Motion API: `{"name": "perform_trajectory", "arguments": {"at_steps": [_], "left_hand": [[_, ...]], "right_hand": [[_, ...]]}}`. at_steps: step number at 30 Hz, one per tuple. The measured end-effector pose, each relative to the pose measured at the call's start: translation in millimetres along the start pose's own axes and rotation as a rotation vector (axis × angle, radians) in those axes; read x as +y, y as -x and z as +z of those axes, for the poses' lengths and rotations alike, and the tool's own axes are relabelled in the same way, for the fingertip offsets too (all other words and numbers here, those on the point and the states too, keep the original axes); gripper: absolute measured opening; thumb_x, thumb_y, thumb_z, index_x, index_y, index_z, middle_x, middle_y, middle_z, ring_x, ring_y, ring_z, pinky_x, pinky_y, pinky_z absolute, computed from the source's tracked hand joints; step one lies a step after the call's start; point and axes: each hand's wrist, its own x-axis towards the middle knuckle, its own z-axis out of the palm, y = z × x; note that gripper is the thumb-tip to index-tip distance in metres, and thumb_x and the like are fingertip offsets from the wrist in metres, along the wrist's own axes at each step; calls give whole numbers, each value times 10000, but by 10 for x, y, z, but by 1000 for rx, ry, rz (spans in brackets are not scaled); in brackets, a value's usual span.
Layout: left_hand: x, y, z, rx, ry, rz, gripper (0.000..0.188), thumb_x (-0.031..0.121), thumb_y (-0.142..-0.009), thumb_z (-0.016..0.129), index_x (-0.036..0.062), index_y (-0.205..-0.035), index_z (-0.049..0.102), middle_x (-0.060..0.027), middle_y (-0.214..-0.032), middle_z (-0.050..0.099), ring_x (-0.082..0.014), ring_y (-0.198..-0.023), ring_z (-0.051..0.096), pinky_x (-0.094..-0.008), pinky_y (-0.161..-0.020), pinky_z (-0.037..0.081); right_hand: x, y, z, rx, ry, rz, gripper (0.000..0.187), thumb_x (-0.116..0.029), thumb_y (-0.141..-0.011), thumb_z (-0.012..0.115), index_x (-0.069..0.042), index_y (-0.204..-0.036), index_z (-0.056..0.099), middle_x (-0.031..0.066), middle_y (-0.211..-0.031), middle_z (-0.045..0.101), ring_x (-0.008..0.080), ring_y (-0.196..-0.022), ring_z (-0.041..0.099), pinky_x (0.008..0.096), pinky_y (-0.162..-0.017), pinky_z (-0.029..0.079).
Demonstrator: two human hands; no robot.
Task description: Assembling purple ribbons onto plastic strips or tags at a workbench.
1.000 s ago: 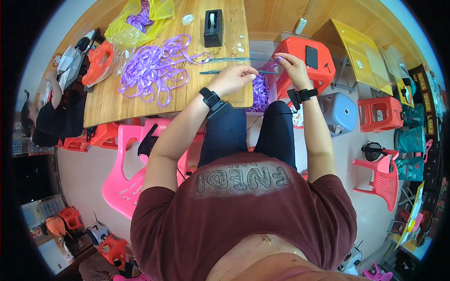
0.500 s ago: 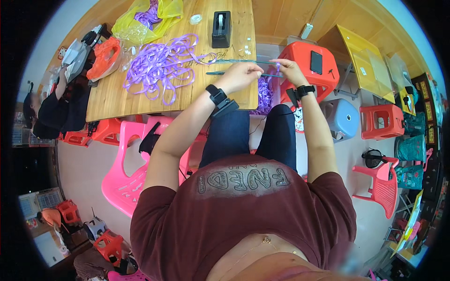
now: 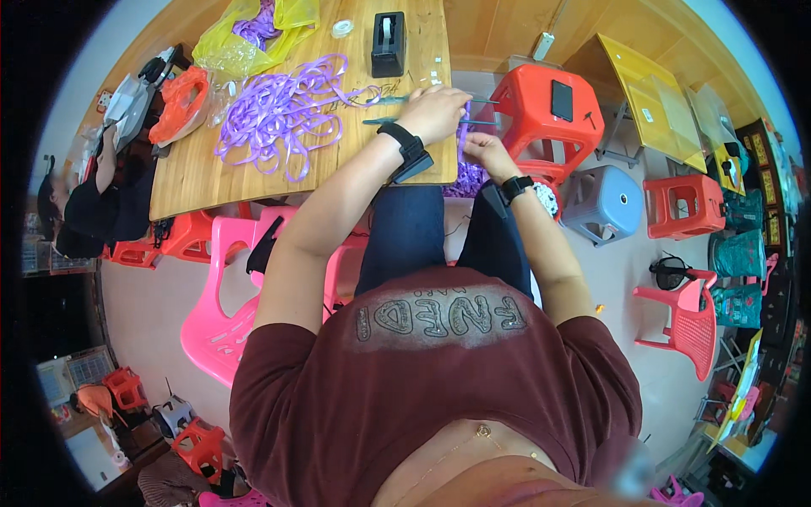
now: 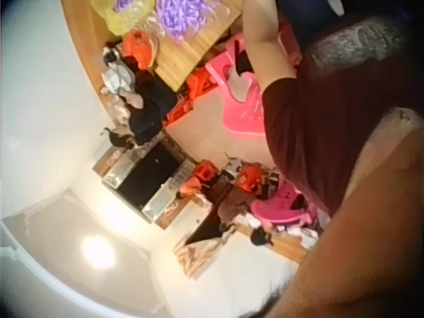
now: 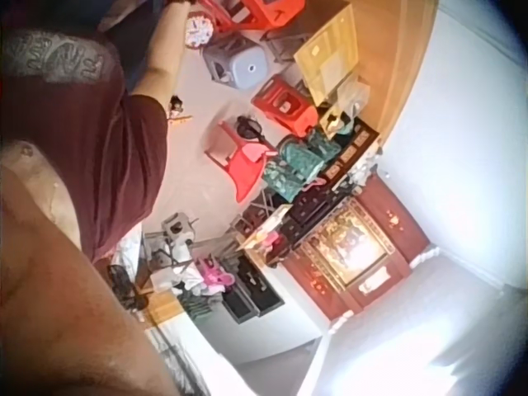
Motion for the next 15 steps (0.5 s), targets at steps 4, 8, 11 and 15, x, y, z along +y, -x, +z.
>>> {"name": "perform_trajectory", "arguments": {"at_steps": [4, 8, 11, 15], "left_hand": [[-1, 69, -30, 6, -30, 14, 386, 259, -939, 492, 140, -1296, 579, -71, -1299, 605, -273, -1237, 525, -458, -1047, 383], [-6, 93, -2, 20, -63, 41, 383, 254, -941, 490, 140, -1295, 578, -73, -1288, 611, -274, -1230, 529, -460, -1036, 394], [-1, 97, 0, 45, -72, 40, 385, 243, -939, 491, 116, -1294, 573, -82, -1289, 609, -281, -1211, 546, -459, -1024, 412], [10, 268, 3, 107, -63, 75, 358, 243, -937, 517, 85, -1245, 610, -120, -1255, 620, -297, -1197, 553, -444, -1012, 431]], "right_hand": [[216, 413, 304, 15, -223, 165, 204, -141, -993, 535, 5, -906, 647, 75, -804, 663, 137, -610, 587, 265, -587, 493], [656, 756, 458, 139, -135, 411, 189, -110, -966, 527, 27, -991, 656, 104, -837, 693, 172, -683, 673, 269, -579, 567], [845, 983, 535, 90, -76, 534, 198, -67, -958, 492, 36, -1014, 652, 140, -879, 701, 197, -689, 692, 289, -594, 603], [910, 1245, 649, 81, -74, 631, 212, -79, -955, 503, 50, -1065, 631, 152, -865, 696, 201, -655, 677, 293, -572, 598]]}}
